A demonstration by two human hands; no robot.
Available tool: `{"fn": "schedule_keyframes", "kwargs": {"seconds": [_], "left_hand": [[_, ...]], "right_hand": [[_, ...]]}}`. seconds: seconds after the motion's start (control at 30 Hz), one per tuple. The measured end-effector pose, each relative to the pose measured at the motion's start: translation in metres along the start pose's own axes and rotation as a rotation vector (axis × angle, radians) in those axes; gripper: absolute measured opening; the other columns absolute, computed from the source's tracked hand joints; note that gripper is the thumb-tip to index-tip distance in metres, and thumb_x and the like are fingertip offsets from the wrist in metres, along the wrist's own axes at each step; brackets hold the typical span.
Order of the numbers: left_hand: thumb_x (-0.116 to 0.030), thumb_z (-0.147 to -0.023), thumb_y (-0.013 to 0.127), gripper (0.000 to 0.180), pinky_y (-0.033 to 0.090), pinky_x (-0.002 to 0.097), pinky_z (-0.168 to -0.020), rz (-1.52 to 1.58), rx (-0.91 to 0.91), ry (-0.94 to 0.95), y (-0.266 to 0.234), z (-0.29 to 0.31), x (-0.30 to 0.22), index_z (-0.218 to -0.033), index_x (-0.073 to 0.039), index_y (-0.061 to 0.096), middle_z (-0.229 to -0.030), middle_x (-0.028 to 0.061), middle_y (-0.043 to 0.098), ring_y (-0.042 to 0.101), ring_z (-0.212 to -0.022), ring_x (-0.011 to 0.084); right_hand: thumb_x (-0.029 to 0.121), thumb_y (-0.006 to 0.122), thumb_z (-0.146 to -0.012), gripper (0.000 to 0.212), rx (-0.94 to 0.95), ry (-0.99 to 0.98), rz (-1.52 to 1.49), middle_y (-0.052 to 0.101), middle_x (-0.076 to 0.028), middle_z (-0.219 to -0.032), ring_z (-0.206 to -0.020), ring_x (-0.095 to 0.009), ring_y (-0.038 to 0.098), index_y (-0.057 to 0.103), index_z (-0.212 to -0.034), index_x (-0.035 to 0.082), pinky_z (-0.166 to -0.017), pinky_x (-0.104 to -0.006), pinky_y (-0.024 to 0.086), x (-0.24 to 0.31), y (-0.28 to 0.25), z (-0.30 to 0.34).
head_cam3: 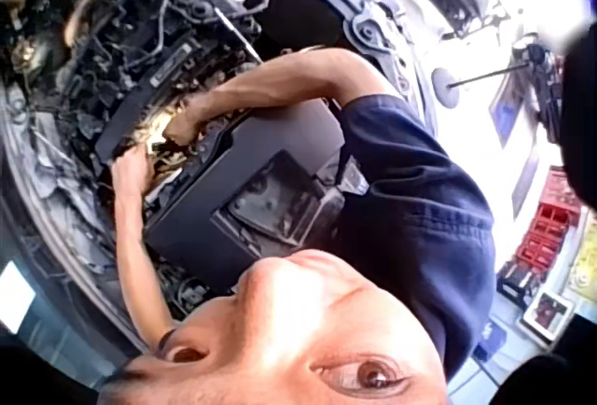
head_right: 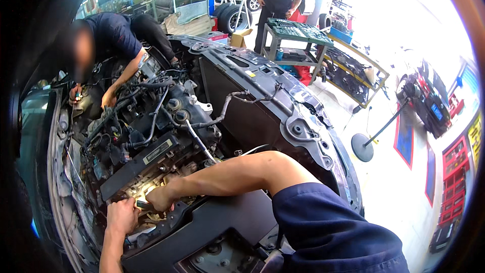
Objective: The person works under the hood of a car, repeatedly disconnecting and reconnecting a green electrical connector on the engine. They also remove and reposition a plastic engine cover while handling various hoses and wires.
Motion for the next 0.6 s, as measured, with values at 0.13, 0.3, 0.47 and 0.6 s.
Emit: {"fn": "schedule_keyframes", "kwargs": {"seconds": [0.13, 0.3, 0.47, 0.6], "left_hand": [[-0.028, -0.08, 0.075, 0.052, 0.052, 0.0475, -0.066, -0.033, 0.022, -0.079, -0.003, 0.005, 0.002, -0.117, 0.0, 0.051, -0.082, 0.0196, 0.07, 0.069, -0.072, 0.0378], [-0.031, -0.078, 0.078, 0.072, 0.05, 0.0487, -0.065, -0.01, 0.036, -0.057, -0.005, 0.004, 0.002, -0.13, 0.003, 0.042, -0.081, 0.0212, 0.07, 0.068, -0.07, 0.04], [-0.031, -0.077, 0.079, 0.057, 0.05, 0.0479, -0.062, -0.008, -0.009, 0.004, -0.008, 0.001, -0.005, -0.121, -0.005, 0.053, -0.076, 0.0166, 0.069, 0.068, -0.069, 0.0374], [-0.033, -0.078, 0.078, 0.043, 0.05, 0.0461, -0.06, 0.007, -0.08, 0.095, -0.011, 0.004, -0.009, -0.111, -0.011, 0.061, -0.078, 0.0137, 0.07, 0.069, -0.068, 0.0351]], "right_hand": [[0.001, 0.052, -0.089, 0.022, -0.113, -0.029, -0.166, 0.071, -0.016, -0.088, -0.066, -0.025, 0.071, 0.054, -0.11, -0.005, -0.051, -0.0361, 0.058, 0.003, -0.001, -0.013], [0.005, 0.058, -0.091, 0.021, -0.072, 0.014, -0.255, 0.071, -0.017, -0.09, -0.069, -0.026, 0.072, 0.062, -0.108, -0.006, -0.053, -0.0355, 0.061, -0.008, 0.004, -0.033], [0.004, 0.059, -0.091, 0.021, -0.05, 0.045, -0.252, 0.071, -0.015, -0.089, -0.07, -0.025, 0.072, 0.065, -0.109, -0.006, -0.055, -0.0353, 0.062, -0.001, 0.008, -0.04], [0.001, 0.066, -0.085, 0.024, -0.121, -0.042, -0.32, 0.072, -0.015, -0.092, -0.07, -0.023, 0.072, 0.068, -0.108, -0.003, -0.06, -0.034, 0.062, -0.016, 0.008, -0.039]]}}
Point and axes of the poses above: each hand's wrist, its own z-axis away from the middle knuckle, its own y-axis out of the palm, x = y × z, the point moved 6 cm from there along -z, towards the middle knuckle
